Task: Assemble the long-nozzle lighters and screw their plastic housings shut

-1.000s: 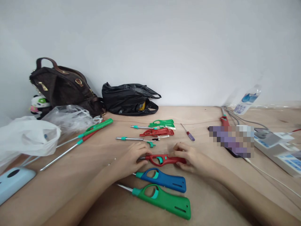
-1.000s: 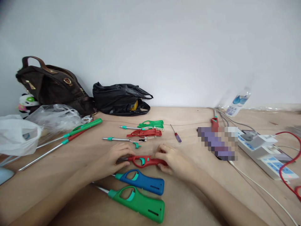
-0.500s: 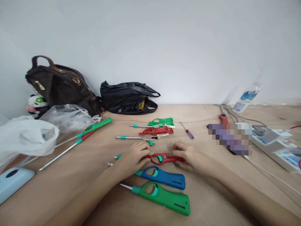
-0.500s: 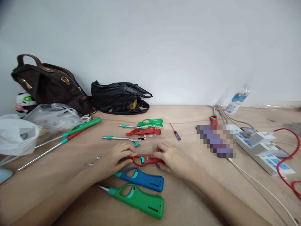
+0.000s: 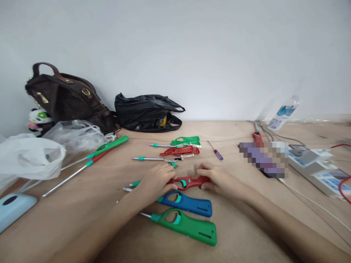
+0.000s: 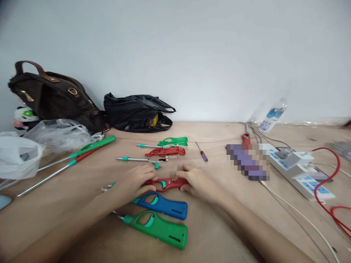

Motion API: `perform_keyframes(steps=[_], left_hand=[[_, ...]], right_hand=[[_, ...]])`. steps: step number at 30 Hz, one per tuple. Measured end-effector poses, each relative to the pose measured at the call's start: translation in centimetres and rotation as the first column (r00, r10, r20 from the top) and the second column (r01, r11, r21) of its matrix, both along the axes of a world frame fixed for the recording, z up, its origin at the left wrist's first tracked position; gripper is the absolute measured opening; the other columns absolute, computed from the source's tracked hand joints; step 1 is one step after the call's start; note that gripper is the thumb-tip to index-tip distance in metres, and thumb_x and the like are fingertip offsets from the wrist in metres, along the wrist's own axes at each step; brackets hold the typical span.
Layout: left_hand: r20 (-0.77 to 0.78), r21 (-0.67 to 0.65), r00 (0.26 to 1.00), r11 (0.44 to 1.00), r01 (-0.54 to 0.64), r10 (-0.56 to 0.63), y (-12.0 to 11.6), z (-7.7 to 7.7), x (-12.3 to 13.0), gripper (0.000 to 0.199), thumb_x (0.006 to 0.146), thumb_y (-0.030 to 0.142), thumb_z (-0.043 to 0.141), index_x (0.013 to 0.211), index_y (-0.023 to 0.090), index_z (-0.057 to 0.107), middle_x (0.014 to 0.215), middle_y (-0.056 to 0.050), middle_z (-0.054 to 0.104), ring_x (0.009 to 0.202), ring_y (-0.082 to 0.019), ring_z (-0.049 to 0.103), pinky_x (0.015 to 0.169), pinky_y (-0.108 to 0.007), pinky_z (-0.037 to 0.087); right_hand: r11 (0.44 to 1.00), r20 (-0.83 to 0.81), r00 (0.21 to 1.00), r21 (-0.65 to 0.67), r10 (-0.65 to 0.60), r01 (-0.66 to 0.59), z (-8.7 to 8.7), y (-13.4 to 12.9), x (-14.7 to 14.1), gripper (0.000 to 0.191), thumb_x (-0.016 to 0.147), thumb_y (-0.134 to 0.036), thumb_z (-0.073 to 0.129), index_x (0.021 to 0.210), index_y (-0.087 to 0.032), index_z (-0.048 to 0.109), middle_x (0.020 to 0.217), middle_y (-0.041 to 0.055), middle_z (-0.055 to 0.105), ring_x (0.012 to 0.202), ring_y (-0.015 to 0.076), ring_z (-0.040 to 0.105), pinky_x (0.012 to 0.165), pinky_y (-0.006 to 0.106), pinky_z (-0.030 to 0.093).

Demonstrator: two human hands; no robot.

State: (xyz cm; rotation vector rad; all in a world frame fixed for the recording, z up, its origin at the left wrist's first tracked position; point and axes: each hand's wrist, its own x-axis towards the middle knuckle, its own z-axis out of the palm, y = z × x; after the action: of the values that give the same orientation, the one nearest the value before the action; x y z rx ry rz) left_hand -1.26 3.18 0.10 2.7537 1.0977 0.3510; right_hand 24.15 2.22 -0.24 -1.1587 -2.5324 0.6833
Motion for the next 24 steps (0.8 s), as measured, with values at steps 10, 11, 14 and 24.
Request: perform_keyframes(steps=[10,11,14,24], left_hand=[[0.223,-0.299,0.956,0.947,-0.120,0.192,-0.4,0.7,-0.1,0.005,0.077,0.016,0.064,0.079,0.018,0.061,0.082,0.000,0.064,0.079,-0.020,0.059,0.067,-0.027,0.042],[0.220,-0.316,0.953,0.940,-0.131,0.207,-0.5,0.8,-0.1,0.005,0.077,0.016,0.063,0.080,0.019,0.061,0.081,0.001,0.065,0.078,-0.020,0.059,0.067,-0.027,0.042],[0.210,-0.310,0.950,0.937,-0.160,0.232,-0.8,1.0,-0.1,0.008,0.076,0.013,0.064,0.081,0.020,0.063,0.080,0.001,0.067,0.078,-0.020,0.060,0.067,-0.028,0.042],[0.259,0.191,0.964,0.981,0.011,-0.061,-1.3,0.9,0.0,0.016,0.087,0.008,0.047,0.081,0.018,0.057,0.086,-0.005,0.063,0.085,-0.021,0.058,0.074,-0.031,0.047]], right_hand=[[0.985,-0.098,0.993,-0.165,-0.070,0.053,-0.7,0.3,-0.1,0.034,0.068,-0.002,0.063,0.097,-0.019,0.058,0.110,0.0055,0.057,0.102,0.0209,0.056,0.086,0.034,0.044],[0.985,-0.090,0.993,-0.159,-0.075,0.060,-0.5,0.2,-0.1,0.033,0.068,-0.002,0.063,0.095,-0.019,0.056,0.108,0.0049,0.057,0.098,0.0202,0.056,0.083,0.032,0.044],[0.982,-0.048,0.993,-0.161,-0.108,0.099,-0.3,-0.2,-0.2,0.032,0.070,-0.003,0.061,0.097,-0.019,0.052,0.096,0.0026,0.060,0.084,0.0181,0.058,0.071,0.029,0.043],[0.989,0.069,0.991,0.100,-0.119,0.112,0.3,-0.9,-0.5,0.014,0.094,-0.025,0.051,0.102,-0.017,0.059,0.090,0.0086,0.067,0.081,0.0215,0.062,0.066,0.029,0.041]])
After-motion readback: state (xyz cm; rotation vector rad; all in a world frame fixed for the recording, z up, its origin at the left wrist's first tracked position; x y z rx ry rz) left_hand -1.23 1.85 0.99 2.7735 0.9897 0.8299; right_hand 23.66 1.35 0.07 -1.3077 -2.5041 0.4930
